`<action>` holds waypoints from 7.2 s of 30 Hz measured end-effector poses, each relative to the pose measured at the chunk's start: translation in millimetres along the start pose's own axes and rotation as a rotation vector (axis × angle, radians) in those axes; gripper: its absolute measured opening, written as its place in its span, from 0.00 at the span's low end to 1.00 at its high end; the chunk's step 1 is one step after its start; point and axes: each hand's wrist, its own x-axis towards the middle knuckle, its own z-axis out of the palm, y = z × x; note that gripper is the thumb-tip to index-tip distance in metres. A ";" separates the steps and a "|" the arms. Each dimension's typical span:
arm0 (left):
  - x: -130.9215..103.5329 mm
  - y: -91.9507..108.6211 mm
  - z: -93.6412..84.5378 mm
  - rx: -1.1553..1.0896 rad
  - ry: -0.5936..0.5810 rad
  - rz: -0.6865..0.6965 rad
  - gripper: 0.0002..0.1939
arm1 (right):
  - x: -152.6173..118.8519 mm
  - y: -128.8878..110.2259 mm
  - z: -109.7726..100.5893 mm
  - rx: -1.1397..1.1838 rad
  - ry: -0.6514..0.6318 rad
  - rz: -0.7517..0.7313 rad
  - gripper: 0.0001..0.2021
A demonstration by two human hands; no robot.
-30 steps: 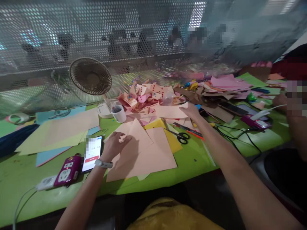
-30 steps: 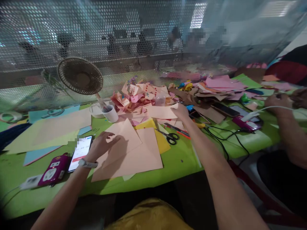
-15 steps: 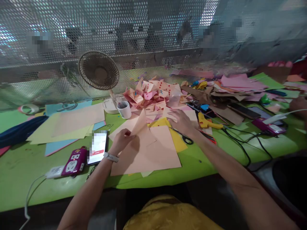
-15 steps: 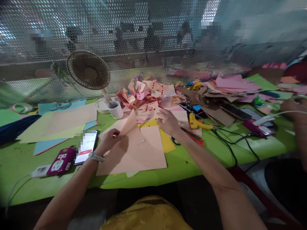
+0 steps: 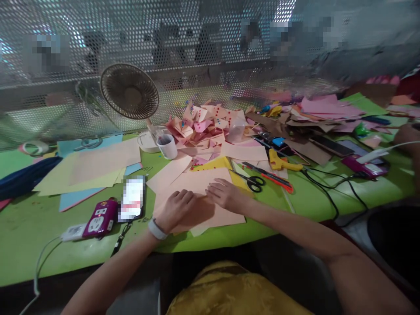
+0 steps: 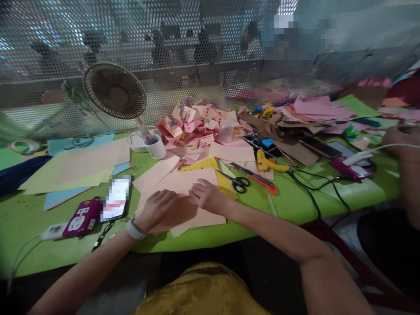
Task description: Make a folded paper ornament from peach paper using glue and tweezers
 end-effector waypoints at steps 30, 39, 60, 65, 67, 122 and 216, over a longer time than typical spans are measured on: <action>16.4 -49.2 13.7 -0.413 0.125 -0.507 0.33 | -30.7 -24.4 26.2 0.197 -0.161 0.197 0.26; 32.7 -69.9 11.6 -0.860 -0.006 -0.761 0.37 | -30.2 -24.9 25.1 0.202 -0.154 0.199 0.25; 26.9 -65.8 18.8 -1.165 0.088 -0.718 0.24 | -31.0 -27.6 23.4 0.166 -0.031 0.185 0.24; 27.7 -61.7 13.0 -1.312 0.073 -0.746 0.22 | -23.4 -19.8 11.5 0.163 0.061 0.221 0.22; 28.1 -59.6 10.9 -1.336 0.082 -0.738 0.21 | -12.2 -10.6 3.8 0.187 0.113 0.303 0.21; 32.1 -56.5 24.5 -1.033 0.104 -0.688 0.20 | 47.6 15.3 20.1 0.365 0.175 0.496 0.18; 8.7 4.1 48.6 -0.114 0.013 -0.210 0.30 | -59.7 -12.6 -4.1 0.325 -0.363 0.275 0.48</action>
